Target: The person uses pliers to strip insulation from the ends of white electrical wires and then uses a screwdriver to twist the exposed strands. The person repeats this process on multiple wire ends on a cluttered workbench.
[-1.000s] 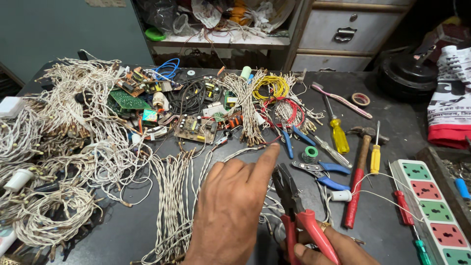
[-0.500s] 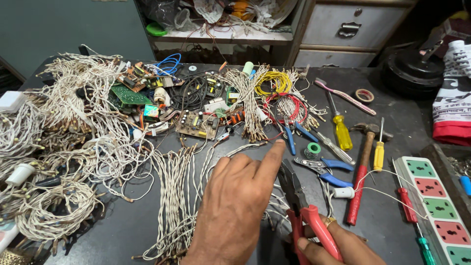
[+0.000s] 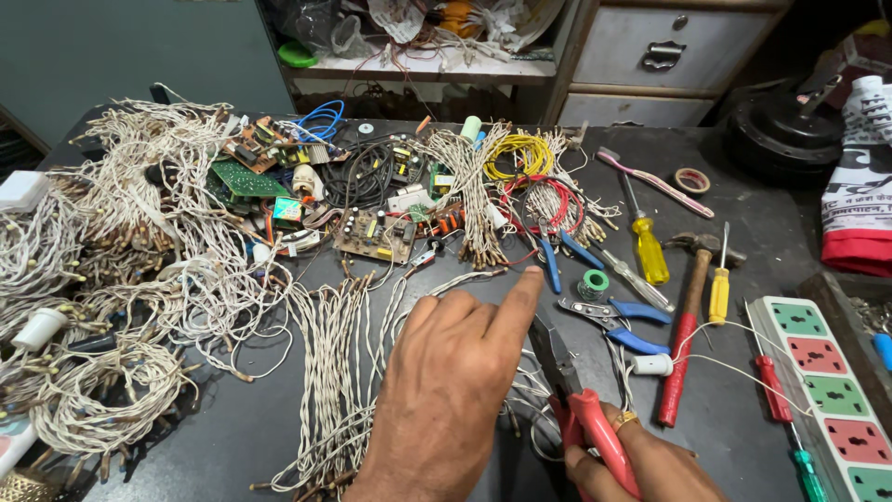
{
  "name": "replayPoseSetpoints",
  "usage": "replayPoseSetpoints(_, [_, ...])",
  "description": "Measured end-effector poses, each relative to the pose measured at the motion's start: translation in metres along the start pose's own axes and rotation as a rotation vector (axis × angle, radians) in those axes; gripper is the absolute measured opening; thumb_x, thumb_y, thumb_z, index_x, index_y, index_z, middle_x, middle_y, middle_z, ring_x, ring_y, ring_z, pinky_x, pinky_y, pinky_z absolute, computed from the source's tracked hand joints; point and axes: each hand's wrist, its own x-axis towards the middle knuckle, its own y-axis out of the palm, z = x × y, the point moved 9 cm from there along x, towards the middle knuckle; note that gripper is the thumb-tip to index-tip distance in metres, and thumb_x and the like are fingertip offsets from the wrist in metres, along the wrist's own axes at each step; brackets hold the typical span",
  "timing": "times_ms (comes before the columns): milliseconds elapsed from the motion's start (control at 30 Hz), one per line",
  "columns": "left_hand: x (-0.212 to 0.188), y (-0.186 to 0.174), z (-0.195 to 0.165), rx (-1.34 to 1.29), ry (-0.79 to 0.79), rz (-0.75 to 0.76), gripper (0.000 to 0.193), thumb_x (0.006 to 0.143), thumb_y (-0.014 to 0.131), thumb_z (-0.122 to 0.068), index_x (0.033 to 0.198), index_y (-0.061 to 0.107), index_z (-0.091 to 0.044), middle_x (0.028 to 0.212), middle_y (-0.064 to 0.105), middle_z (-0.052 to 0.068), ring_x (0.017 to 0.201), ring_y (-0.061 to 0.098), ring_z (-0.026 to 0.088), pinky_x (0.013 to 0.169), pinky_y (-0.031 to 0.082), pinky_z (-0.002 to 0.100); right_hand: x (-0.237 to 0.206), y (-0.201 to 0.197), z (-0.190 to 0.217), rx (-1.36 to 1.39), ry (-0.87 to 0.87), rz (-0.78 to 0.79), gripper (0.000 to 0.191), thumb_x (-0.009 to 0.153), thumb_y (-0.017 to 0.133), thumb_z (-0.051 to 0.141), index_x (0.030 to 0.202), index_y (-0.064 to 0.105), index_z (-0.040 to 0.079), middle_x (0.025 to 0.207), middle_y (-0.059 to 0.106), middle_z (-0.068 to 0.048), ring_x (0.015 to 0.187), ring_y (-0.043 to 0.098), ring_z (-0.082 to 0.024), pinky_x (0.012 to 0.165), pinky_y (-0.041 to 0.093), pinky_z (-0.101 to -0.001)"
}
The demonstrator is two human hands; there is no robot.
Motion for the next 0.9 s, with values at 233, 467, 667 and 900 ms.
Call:
replayPoseSetpoints(233, [-0.001,-0.004,0.002,0.011,0.007,-0.018,0.069,0.073,0.057,0.01,0.141,0.057,0.004,0.085,0.065,0.011,0.087,0.06,0.028,0.081,0.046,0.041,-0.003,0.002,0.008,-0.029,0.004,0.004,0.048,0.084,0.078,0.019,0.131,0.07,0.018,0.086,0.077,-0.002,0.082,0.078,-0.013,0.081,0.062,-0.0274])
replayPoseSetpoints(467, [-0.002,-0.006,0.003,0.01,0.006,-0.026,0.07,0.071,0.056,0.011,0.141,0.056,0.005,0.084,0.064,0.012,0.085,0.06,0.028,0.078,0.044,0.041,-0.001,0.012,0.002,0.051,0.066,0.043,0.031,0.094,0.067,0.015,0.126,0.069,0.016,0.088,0.071,-0.003,0.076,0.071,-0.013,0.076,0.06,-0.0281])
replayPoseSetpoints(667, [-0.002,-0.008,0.004,0.004,-0.015,-0.045,0.069,0.073,0.057,0.012,0.141,0.055,0.005,0.083,0.064,0.011,0.086,0.06,0.027,0.079,0.044,0.04,0.005,0.043,-0.02,0.875,0.433,0.249,0.046,0.105,0.049,0.038,0.13,0.068,0.004,0.09,0.071,-0.012,0.073,0.057,-0.02,0.07,0.045,-0.0362])
replayPoseSetpoints(900, [0.003,-0.013,0.006,-0.002,-0.058,-0.075,0.067,0.074,0.057,0.012,0.141,0.056,0.003,0.088,0.066,0.011,0.089,0.061,0.027,0.082,0.045,0.041,-0.003,0.02,0.01,0.18,0.062,0.147,0.049,0.092,0.075,0.032,0.137,0.064,0.02,0.099,0.074,-0.003,0.094,0.072,-0.011,0.09,0.056,-0.028])
